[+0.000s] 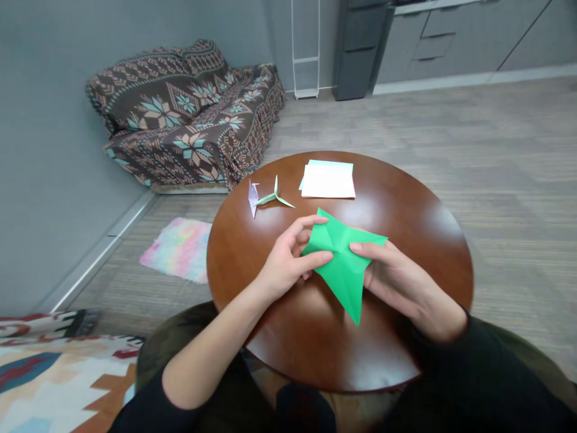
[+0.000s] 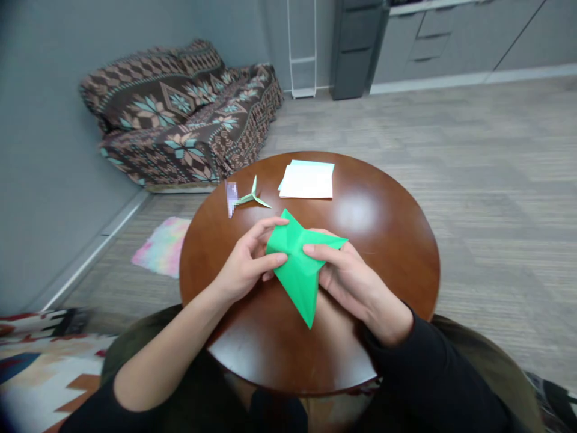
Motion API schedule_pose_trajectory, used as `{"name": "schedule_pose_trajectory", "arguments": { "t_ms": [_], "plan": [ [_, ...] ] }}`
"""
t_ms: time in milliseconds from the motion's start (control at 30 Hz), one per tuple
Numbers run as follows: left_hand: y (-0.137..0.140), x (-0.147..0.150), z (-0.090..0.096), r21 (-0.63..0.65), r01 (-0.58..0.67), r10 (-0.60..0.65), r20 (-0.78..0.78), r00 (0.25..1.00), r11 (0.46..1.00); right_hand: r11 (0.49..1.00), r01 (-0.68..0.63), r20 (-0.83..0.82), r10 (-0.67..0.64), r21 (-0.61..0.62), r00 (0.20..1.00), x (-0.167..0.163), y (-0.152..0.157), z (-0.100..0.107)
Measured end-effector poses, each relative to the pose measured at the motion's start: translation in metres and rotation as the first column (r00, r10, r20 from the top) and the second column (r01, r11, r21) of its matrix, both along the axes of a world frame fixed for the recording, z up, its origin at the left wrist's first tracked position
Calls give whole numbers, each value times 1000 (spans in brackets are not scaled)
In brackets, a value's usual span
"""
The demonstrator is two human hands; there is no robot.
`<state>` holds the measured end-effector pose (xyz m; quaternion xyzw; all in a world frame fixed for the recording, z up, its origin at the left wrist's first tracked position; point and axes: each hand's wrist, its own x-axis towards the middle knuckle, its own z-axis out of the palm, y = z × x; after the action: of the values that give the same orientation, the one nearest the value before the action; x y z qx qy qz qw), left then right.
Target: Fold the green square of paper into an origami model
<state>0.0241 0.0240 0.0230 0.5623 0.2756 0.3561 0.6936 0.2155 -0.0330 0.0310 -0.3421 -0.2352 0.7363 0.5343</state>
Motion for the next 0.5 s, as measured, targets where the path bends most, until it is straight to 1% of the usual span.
{"name": "schedule_pose_trajectory", "arguments": {
  "t_ms": [200,367,500],
  "plan": [
    [-1,1,-1,-6,32,-31,92,995,999,999,-35,-21,35,15,999,-2,-1,0],
    [-1,1,0,-25,28,-26,73,997,999,998,-65,-38,66,17,997,-7,-3,2],
    [-2,1,2,-53,27,-22,98,995,998,996,-84,-46,83,-30,996,-8,-2,3]
  ]
}}
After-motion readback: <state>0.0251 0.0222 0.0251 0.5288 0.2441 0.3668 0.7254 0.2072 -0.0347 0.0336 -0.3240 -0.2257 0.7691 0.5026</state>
